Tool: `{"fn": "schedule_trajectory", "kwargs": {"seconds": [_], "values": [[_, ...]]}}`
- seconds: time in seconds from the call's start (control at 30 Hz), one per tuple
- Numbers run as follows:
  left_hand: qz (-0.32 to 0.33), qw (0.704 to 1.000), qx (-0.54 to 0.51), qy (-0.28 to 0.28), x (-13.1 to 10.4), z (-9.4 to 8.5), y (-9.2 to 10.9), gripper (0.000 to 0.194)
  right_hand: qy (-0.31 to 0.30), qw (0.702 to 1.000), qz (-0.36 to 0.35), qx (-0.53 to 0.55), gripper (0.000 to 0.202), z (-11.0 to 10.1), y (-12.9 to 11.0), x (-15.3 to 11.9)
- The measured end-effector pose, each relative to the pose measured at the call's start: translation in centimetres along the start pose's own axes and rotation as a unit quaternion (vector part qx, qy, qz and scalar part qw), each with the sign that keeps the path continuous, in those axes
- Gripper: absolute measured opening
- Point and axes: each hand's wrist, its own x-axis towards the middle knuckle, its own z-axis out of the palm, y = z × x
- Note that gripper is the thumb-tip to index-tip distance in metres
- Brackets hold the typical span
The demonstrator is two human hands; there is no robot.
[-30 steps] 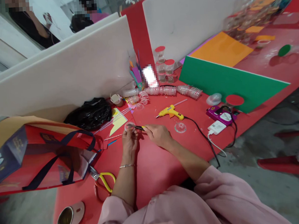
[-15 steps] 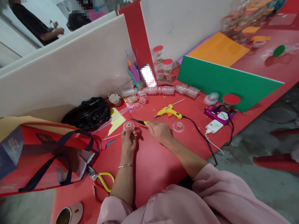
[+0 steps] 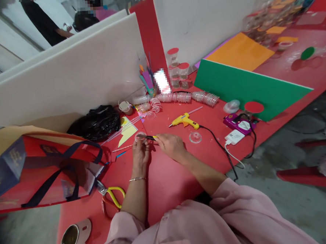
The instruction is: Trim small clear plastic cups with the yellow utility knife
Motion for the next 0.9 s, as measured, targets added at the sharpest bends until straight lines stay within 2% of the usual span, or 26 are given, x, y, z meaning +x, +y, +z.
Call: {"fn": "schedule_trajectory", "kwargs": {"seconds": [0.13,0.23,0.37,0.43,0.53,0.7,0.9], "values": [[0.001,1.000,0.004,-0.002,-0.1,0.1,0.3,0.042,-0.004,1.000,0.003,-0.013,0.040,0.1,-0.3,-0.1],[-0.004,1.000,0.004,-0.009,-0.4,0.3,0.5,0.044,-0.003,0.999,0.029,-0.038,0.041,-0.1,0.3,0.2],[-0.005,1.000,0.010,-0.022,-0.7,0.7,0.4,0.045,0.053,0.994,0.087,-0.036,0.042,-1.1,1.7,0.8],[-0.001,1.000,0.014,-0.008,-0.7,0.9,0.4,0.045,0.061,0.996,0.058,0.015,0.041,-1.3,1.7,0.8],[0.004,1.000,0.015,0.013,-0.5,1.0,0.5,0.044,0.012,0.998,-0.009,0.064,0.038,-1.0,1.0,0.3],[0.013,1.000,0.013,0.004,-0.4,0.7,0.4,0.049,-0.019,0.999,-0.025,0.026,0.038,0.2,0.2,-0.2],[-0.009,1.000,-0.004,0.013,-0.4,0.6,0.3,0.048,-0.032,0.998,-0.047,-0.013,0.038,0.2,-0.1,-0.4]]}}
